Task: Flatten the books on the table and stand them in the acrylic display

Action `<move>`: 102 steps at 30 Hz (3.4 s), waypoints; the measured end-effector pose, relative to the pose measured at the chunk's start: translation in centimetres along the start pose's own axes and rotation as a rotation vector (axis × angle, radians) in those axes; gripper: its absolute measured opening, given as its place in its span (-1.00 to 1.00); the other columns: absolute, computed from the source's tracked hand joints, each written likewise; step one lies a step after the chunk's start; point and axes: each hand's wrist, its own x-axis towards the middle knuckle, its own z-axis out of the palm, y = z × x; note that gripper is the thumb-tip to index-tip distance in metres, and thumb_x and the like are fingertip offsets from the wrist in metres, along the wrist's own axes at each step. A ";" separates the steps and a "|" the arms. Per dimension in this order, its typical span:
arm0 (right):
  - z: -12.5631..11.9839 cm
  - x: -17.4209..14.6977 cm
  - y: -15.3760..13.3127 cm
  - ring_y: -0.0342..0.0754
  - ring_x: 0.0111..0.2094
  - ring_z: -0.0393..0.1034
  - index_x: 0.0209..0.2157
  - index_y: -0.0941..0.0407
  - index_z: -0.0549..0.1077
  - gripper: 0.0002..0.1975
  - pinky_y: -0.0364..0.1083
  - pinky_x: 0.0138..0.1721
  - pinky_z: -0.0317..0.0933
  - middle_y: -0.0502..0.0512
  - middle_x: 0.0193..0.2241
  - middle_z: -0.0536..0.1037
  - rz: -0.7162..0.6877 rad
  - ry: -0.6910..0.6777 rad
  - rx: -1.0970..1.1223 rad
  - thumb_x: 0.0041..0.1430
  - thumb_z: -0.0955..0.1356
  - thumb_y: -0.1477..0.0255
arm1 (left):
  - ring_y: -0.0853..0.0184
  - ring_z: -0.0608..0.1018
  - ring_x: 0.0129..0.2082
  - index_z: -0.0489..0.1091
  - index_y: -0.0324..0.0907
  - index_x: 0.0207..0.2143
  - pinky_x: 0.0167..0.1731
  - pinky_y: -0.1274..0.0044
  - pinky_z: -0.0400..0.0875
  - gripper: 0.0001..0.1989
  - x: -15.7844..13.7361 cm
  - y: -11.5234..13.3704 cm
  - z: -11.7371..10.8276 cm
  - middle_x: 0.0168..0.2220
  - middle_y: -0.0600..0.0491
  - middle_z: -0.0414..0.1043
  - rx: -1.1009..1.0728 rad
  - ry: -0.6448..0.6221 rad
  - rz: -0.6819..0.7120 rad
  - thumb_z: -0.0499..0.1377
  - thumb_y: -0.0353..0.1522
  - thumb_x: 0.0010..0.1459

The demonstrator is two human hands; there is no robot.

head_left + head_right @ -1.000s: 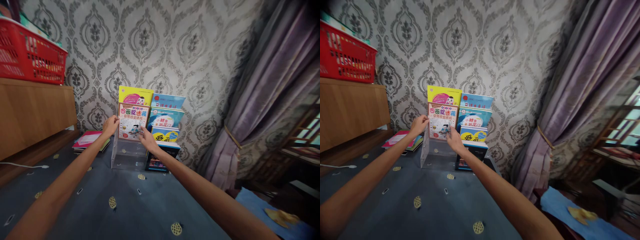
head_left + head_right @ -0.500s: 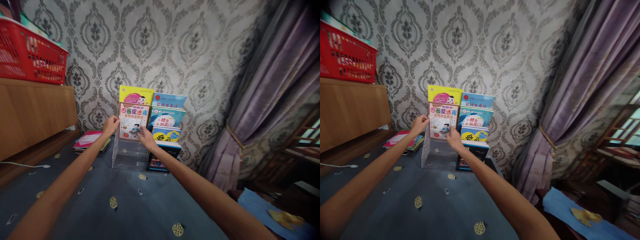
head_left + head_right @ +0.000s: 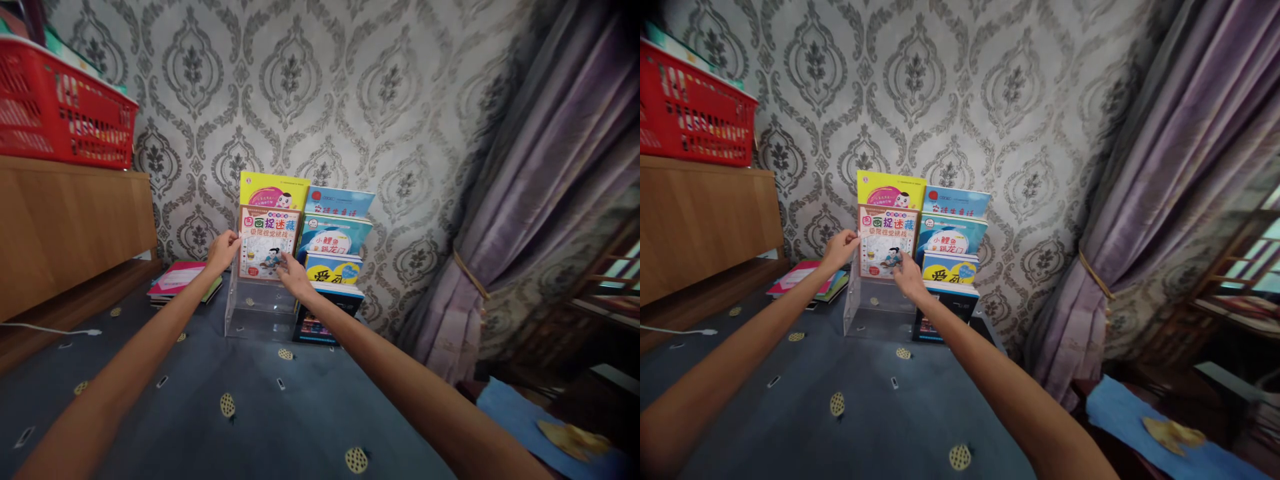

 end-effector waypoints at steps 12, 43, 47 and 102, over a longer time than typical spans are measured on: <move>-0.5 -0.9 -0.8 0.14 0.14 0.42 0.19 0.17 0.31 -0.49 0.15 0.17 0.28 0.31 0.18 0.44 -0.028 0.022 -0.008 0.19 0.28 0.51 | 0.34 0.37 -0.67 0.27 -0.13 -0.59 -0.54 0.55 0.18 -0.69 0.9 0.0 0.1 -0.76 0.18 0.20 -0.135 -0.164 -0.097 0.01 -0.21 0.16; 0.9 -11.7 -1.6 0.01 -0.07 0.48 0.07 0.12 0.39 -0.62 0.06 -0.02 0.34 0.19 -0.05 0.49 -0.060 -0.204 0.052 0.22 0.28 0.56 | 0.40 0.36 -0.63 0.34 -0.20 -0.39 -0.67 0.64 0.09 -0.82 -0.6 0.6 -0.4 -0.57 0.15 0.30 -0.407 -0.217 -0.216 0.07 -0.28 0.18; 1.2 -12.7 -1.0 0.01 -0.07 0.49 0.06 0.09 0.41 -0.62 0.05 -0.05 0.36 0.19 -0.03 0.50 -0.035 -0.227 0.075 0.21 0.28 0.58 | 0.39 0.37 -0.62 0.36 -0.21 -0.37 -0.66 0.64 0.10 -0.82 -0.7 0.5 -0.4 -0.56 0.14 0.32 -0.412 -0.217 -0.217 0.09 -0.28 0.17; 4.3 -24.1 4.6 0.11 0.13 0.41 -0.03 0.07 0.50 -0.69 0.16 0.16 0.30 0.26 0.08 0.49 0.062 -0.168 0.109 0.29 0.22 0.46 | -0.09 0.12 0.40 0.26 -0.25 0.27 0.29 -0.06 -0.08 -0.37 -9.3 -13.5 -3.6 0.34 -0.31 0.18 0.642 -0.403 -0.214 0.09 -0.10 0.24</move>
